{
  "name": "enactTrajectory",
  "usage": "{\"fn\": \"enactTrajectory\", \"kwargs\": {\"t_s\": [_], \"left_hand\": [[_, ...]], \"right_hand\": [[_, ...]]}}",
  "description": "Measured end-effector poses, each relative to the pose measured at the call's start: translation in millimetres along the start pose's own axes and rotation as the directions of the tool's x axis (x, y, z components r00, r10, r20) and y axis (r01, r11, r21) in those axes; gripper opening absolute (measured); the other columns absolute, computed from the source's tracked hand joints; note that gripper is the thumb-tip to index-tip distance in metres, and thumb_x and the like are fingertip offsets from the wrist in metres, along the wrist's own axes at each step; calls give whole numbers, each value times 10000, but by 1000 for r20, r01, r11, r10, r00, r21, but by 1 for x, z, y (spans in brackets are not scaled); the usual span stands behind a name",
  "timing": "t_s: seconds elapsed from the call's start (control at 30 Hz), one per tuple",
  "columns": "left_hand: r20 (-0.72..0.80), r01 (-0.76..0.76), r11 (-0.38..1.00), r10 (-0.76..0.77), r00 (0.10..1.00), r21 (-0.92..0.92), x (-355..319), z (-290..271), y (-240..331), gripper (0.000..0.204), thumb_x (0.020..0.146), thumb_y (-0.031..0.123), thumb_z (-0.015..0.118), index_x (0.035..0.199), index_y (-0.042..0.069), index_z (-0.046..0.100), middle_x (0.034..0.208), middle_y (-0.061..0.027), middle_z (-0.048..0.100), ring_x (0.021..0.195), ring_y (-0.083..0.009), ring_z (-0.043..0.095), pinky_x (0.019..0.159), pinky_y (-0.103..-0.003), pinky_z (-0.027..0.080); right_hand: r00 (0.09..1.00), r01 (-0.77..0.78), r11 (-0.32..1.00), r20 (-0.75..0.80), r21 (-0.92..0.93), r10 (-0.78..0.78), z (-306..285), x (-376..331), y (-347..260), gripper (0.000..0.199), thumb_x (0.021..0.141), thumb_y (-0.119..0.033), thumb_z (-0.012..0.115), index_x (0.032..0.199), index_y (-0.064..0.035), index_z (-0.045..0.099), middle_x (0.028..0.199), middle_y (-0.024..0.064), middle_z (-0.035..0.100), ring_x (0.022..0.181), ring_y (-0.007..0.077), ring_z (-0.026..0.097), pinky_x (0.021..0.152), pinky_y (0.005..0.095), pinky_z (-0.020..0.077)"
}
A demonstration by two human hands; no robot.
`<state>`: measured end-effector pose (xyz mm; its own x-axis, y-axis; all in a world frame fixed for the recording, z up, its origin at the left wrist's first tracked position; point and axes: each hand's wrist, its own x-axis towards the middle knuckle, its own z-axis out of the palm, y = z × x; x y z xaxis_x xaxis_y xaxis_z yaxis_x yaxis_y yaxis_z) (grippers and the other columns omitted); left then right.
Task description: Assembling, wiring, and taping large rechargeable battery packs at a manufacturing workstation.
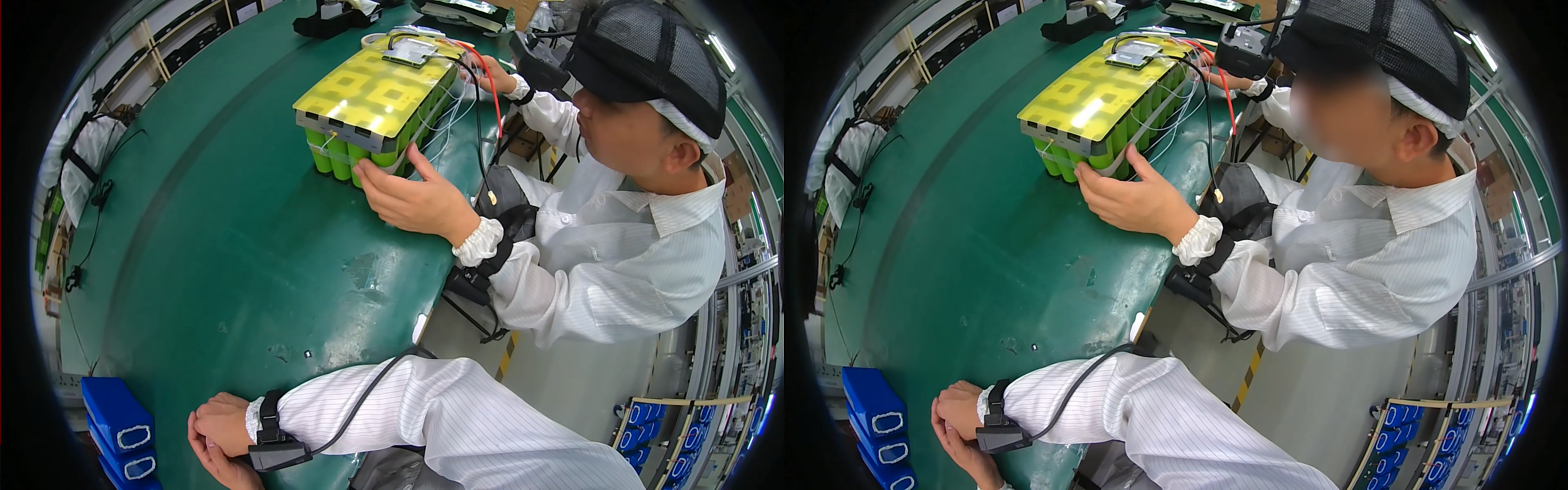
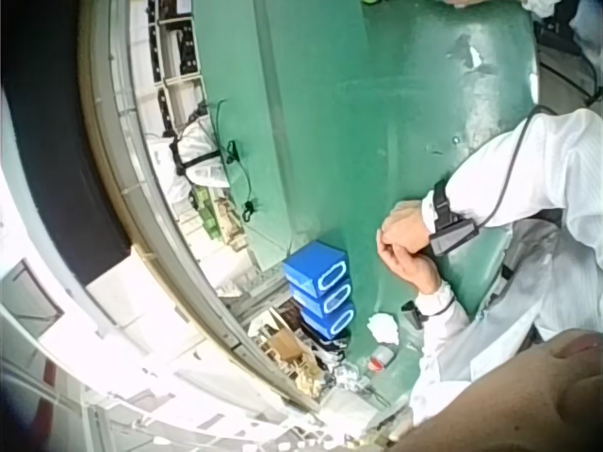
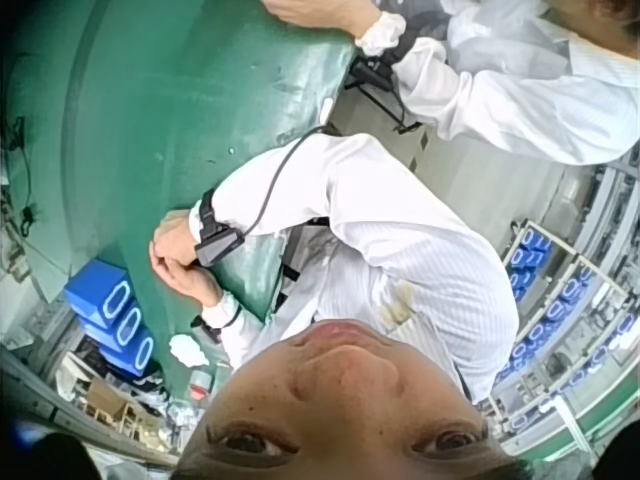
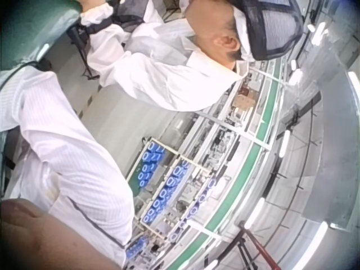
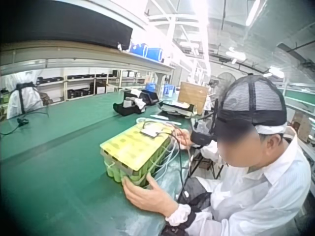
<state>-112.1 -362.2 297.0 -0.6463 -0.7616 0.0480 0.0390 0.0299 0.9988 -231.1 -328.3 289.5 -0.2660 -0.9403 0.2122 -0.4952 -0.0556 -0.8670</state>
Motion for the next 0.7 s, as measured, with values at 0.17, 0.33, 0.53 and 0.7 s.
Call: {"fn": "enactTrajectory", "kwargs": {"t_s": [0.17, 0.33, 0.53, 0.7], "left_hand": [[3, -11, 1000, 11, 1000, 15, 0, 0, 1, 502, 987, 292, 444, 1388, -7, 402, 1341, -155, 484, 1216, -248, 513, 1044, -363, 391], [-1, -3, 1000, 3, 1000, 13, -1, -1, 0, 487, 991, 270, 433, 1389, -9, 402, 1344, -151, 482, 1222, -247, 508, 1045, -362, 389], [-4, -3, 1000, 3, 1000, 22, -1, 1, 1, 481, 992, 265, 426, 1388, -7, 403, 1345, -148, 483, 1218, -244, 510, 1043, -358, 389], [5, -11, 1000, 10, 1000, 9, 0, 2, 1, 482, 988, 265, 429, 1386, -6, 403, 1341, -146, 486, 1212, -239, 513, 1037, -354, 393]], "right_hand": [[996, 37, 999, -80, 21, -35, 9, 0, 5, 161, 735, -202, 666, 746, -49, 716, 847, 160, 690, 884, 325, 664, 805, 418, 492], [999, 33, 999, 18, -39, -32, -1, 2, 3, 153, 714, -201, 672, 729, -57, 721, 818, 150, 699, 851, 317, 678, 774, 413, 507], [998, 5, 1000, 69, 0, -5, -9, -1, -2, 146, 691, -188, 676, 716, -51, 719, 802, 155, 706, 832, 314, 691, 758, 403, 523], [999, 41, 999, 9, -11, -41, -10, -1, -1, 140, 693, -167, 671, 677, -29, 693, 753, 156, 678, 756, 330, 679, 675, 424, 520]]}}
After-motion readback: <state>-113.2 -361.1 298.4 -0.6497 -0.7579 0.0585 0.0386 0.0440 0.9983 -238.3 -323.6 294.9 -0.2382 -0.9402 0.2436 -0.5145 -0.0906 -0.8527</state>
